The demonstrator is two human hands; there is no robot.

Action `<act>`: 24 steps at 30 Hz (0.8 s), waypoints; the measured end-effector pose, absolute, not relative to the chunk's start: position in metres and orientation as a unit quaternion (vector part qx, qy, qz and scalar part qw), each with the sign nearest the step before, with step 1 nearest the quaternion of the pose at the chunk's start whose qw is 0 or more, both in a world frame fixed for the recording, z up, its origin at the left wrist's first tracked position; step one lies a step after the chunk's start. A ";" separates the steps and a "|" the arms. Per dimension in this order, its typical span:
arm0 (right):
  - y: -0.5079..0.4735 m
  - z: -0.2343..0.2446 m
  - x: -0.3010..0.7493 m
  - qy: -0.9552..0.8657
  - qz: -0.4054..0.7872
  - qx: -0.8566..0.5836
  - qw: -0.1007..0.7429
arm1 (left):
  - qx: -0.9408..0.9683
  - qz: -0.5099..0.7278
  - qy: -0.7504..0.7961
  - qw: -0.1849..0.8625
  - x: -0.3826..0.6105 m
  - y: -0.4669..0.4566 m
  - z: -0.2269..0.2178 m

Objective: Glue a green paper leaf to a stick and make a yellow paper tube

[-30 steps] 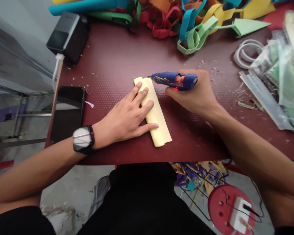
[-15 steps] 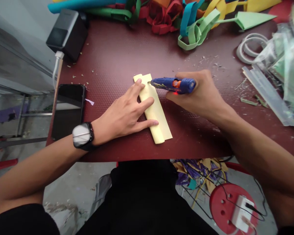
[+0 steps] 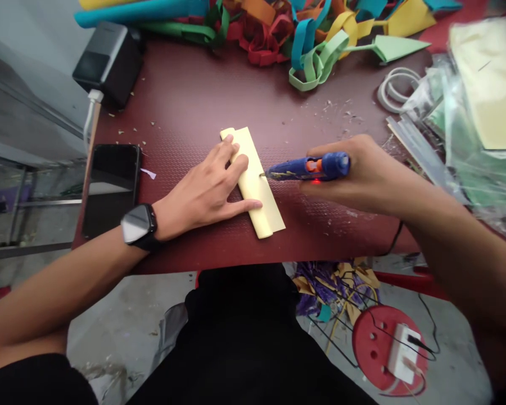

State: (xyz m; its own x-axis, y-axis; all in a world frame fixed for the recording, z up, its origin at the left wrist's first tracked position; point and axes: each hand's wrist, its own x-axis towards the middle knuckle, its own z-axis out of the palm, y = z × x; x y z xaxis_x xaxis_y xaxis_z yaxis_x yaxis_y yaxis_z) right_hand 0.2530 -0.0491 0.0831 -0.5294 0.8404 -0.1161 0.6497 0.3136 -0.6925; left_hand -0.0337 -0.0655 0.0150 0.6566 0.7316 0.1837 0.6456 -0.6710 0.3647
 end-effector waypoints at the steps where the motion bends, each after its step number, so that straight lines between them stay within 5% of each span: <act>1: -0.048 0.087 0.254 -0.799 0.359 -0.463 0.136 | 0.900 0.164 0.381 0.135 -0.034 -0.065 0.014; 13: 0.002 0.094 0.214 -0.788 0.281 -0.520 0.173 | 0.898 0.193 0.378 0.114 -0.035 -0.065 0.007; 24: 0.003 0.091 0.209 -0.792 0.253 -0.542 0.125 | 0.897 0.195 0.378 0.120 -0.035 -0.066 0.007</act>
State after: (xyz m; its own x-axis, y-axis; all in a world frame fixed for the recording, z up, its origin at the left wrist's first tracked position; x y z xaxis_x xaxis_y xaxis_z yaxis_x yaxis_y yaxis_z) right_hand 0.2086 0.0027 0.0907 -0.3809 0.9215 -0.0765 0.7956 0.2844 -0.5349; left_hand -0.0352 -0.0659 0.0074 0.6387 0.7247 0.2586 0.6316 -0.6857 0.3618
